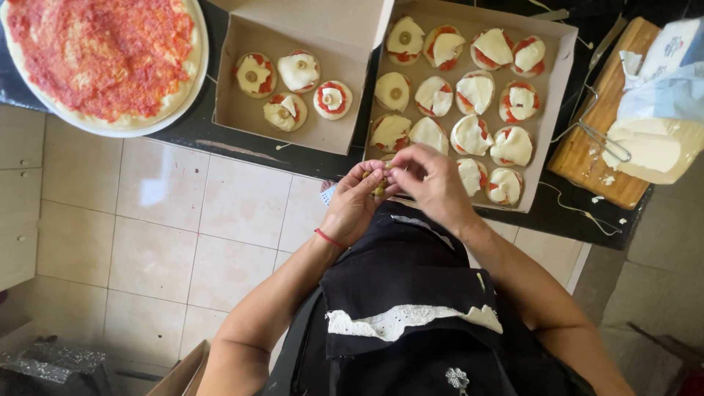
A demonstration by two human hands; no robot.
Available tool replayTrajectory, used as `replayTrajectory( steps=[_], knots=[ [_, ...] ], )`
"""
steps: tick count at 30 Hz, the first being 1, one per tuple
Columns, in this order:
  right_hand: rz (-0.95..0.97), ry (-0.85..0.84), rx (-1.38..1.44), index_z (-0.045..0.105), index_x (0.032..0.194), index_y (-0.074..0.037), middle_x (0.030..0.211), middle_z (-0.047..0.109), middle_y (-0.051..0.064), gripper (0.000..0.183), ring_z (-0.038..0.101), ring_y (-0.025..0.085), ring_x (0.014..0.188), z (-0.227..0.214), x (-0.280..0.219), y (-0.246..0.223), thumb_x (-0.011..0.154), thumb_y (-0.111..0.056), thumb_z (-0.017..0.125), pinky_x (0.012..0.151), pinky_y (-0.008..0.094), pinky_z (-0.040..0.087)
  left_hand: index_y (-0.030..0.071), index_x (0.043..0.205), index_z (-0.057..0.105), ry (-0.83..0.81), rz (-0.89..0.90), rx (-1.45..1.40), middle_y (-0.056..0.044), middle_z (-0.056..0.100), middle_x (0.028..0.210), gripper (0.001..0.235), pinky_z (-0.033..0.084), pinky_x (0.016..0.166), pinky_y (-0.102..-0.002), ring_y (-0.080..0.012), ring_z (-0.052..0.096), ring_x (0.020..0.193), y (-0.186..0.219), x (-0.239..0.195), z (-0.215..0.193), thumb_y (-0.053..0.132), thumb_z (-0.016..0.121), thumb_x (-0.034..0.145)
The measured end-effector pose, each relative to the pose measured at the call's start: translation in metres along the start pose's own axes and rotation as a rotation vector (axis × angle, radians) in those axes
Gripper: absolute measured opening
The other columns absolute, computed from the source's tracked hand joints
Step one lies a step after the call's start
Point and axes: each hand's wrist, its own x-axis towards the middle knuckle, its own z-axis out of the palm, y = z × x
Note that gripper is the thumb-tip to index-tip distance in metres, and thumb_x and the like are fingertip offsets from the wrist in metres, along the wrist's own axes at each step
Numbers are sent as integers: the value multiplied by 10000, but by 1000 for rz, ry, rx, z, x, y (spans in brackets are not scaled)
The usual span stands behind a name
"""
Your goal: The person uses a wire cheese slicer to cut slices from a block of cheese and places them onto small dough rounds topped with tomato sauce in a cardboard box. They then add sliced green olives to the center of each mini pizza.
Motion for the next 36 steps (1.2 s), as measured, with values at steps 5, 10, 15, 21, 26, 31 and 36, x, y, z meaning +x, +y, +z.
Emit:
replayTrajectory(
  steps=[5, 10, 15, 21, 26, 31, 36],
  knots=[
    [-34, 19, -180, 775, 1088, -49, 915, 725, 88, 136, 699, 188, 767, -4, 42, 40, 962, -21, 820, 677, 306, 581, -42, 1289, 661, -1, 6, -34, -240, 772, 1189, 202, 657, 1030, -527, -357, 795, 1142, 1, -7, -13, 68, 618, 1126],
    [-172, -6, -496, 796, 1050, -77, 911, 724, 121, 102, 750, 319, 840, 2, 60, 70, 956, -57, 830, 737, 419, 614, -37, 1303, 673, -5, -8, -80, -268, 768, 1238, 236, 633, 1070, -566, -383, 777, 1193, 5, -11, -22, 107, 566, 1150],
    [-230, 19, -653, 748, 1118, -122, 1040, 691, 95, 70, 745, 344, 997, 4, 61, 107, 1064, -86, 723, 877, 467, 624, -16, 1362, 690, -73, -38, -145, -266, 749, 1339, 438, 602, 1124, -581, -398, 730, 1291, 7, -2, -20, 348, 513, 1196],
    [-354, 4, -538, 774, 1361, -160, 1172, 696, 66, 262, 727, 327, 1097, -3, 10, 36, 1134, -124, 648, 958, 454, 611, -28, 1478, 641, -186, -11, -104, -265, 712, 1423, 731, 577, 1153, -582, -391, 694, 1352, 14, -3, -7, 603, 410, 1189],
    [-567, -92, -693, 779, 1248, -121, 1186, 685, 92, 177, 720, 322, 1122, 9, -6, -9, 1081, -139, 722, 974, 440, 619, -6, 1488, 649, -199, -128, -71, -280, 734, 1348, 798, 606, 1103, -577, -416, 730, 1270, -2, 2, -10, 671, 372, 1170],
    [-597, -143, -791, 755, 1202, -161, 1184, 663, 56, 167, 702, 290, 1090, 3, -40, 25, 1035, -151, 746, 965, 427, 619, 5, 1449, 669, -202, -280, -87, -295, 753, 1293, 766, 635, 1043, -586, -429, 765, 1190, -31, 1, -23, 674, 447, 1150],
    [-142, -76, -168, 851, 1077, -148, 1033, 790, 34, 78, 788, 239, 981, -3, -47, -9, 1015, -154, 802, 873, 392, 622, -30, 1348, 712, -180, -353, 31, -239, 783, 1206, 500, 657, 989, -572, -376, 796, 1109, -32, -12, -22, 423, 593, 1172]
  ],
)
